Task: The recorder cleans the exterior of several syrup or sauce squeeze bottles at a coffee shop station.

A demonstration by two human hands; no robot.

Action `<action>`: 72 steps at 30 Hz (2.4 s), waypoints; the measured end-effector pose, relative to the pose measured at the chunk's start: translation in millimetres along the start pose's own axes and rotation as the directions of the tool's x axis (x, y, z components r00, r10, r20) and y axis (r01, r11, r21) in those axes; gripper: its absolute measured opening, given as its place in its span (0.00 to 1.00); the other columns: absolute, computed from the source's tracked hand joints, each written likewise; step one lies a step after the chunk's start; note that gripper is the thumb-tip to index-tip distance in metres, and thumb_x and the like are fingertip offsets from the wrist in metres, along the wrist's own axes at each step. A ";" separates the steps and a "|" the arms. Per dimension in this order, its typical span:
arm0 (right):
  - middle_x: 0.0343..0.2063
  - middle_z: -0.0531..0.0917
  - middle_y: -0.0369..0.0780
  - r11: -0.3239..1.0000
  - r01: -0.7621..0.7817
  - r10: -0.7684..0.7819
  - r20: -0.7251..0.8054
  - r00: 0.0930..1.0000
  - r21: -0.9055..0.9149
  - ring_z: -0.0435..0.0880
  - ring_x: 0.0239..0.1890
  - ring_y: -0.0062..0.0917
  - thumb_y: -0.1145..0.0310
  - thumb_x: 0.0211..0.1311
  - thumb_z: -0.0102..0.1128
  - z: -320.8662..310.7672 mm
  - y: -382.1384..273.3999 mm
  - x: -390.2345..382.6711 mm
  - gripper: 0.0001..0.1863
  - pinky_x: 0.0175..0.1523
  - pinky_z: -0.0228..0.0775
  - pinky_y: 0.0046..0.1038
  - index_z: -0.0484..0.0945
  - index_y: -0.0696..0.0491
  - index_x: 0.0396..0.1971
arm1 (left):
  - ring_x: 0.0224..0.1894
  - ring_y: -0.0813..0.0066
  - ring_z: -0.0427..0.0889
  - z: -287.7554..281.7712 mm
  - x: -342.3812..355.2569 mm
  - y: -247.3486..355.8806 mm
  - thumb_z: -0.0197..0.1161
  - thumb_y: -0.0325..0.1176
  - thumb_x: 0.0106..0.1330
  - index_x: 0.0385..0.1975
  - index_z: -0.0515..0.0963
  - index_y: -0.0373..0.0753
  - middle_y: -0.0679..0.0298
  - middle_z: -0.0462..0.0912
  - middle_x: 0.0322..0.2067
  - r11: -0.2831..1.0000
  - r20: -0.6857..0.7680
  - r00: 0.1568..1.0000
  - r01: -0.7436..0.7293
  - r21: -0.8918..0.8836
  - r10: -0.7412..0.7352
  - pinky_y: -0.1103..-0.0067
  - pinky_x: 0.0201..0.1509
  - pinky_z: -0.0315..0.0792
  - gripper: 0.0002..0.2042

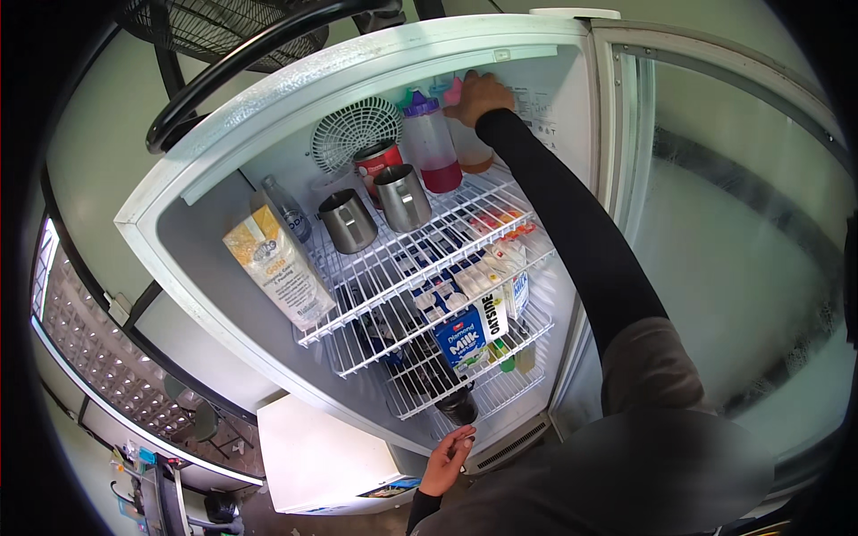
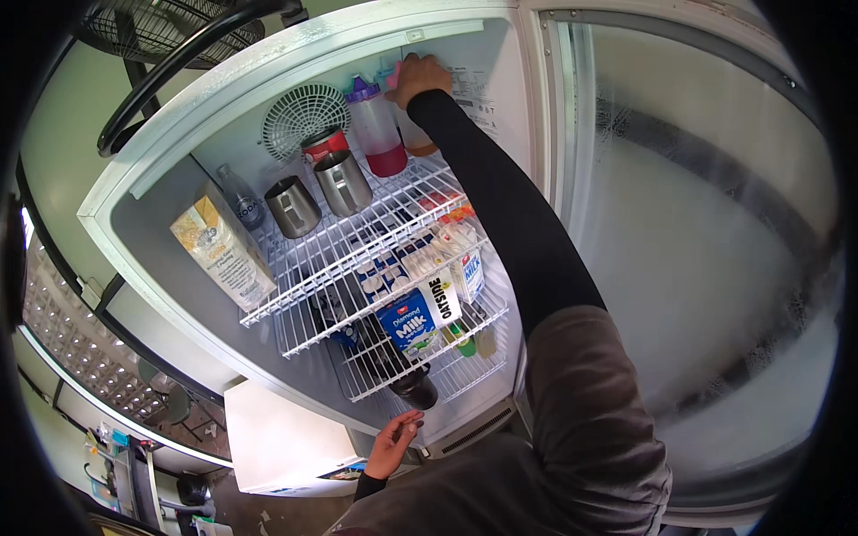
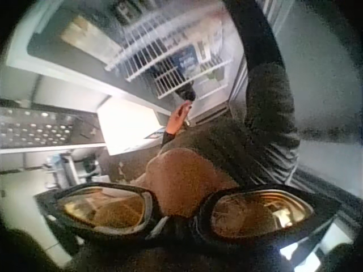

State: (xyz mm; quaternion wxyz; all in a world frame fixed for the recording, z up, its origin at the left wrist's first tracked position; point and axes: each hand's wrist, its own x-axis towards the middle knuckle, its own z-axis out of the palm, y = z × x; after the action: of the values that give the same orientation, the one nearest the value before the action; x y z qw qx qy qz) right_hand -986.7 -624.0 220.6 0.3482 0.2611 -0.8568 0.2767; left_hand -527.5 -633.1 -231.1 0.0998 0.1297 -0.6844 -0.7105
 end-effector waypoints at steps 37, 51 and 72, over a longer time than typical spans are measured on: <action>0.54 0.82 0.62 0.967 0.038 -0.120 0.317 0.941 0.252 0.84 0.59 0.49 0.29 0.46 0.74 27.6 -19.2 -12.1 0.59 0.63 0.78 0.39 0.71 0.71 0.59 | 0.57 0.71 0.83 -11.3 -39.9 94.5 0.80 0.31 0.61 0.65 0.68 0.34 0.60 0.82 0.56 0.926 -0.079 0.937 -0.349 -0.142 0.341 0.72 0.65 0.75 0.35; 0.52 0.83 0.57 0.998 -0.059 0.060 -0.036 0.998 0.028 0.88 0.49 0.53 0.48 0.52 0.78 32.4 0.3 -10.0 0.41 0.55 0.83 0.45 0.73 0.63 0.55 | 0.55 0.71 0.83 -37.6 -81.8 74.6 0.80 0.36 0.63 0.63 0.69 0.34 0.60 0.83 0.54 0.932 -0.259 0.930 -0.313 -0.180 0.262 0.72 0.61 0.75 0.33; 0.58 0.80 0.61 0.991 -0.035 0.016 0.143 0.990 0.133 0.84 0.61 0.49 0.40 0.47 0.80 52.0 -65.2 2.6 0.54 0.62 0.79 0.42 0.67 0.65 0.63 | 0.58 0.69 0.84 -62.8 -98.7 65.7 0.79 0.30 0.61 0.66 0.67 0.35 0.59 0.82 0.56 0.956 -0.129 0.968 -0.234 -0.175 0.213 0.70 0.64 0.77 0.35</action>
State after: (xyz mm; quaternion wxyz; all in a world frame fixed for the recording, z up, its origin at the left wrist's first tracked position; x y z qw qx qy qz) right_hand -970.1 -705.2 210.1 0.2646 0.2917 -0.8619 0.3193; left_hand -416.3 -663.8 -162.6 0.2285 0.0799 -0.6177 -0.7482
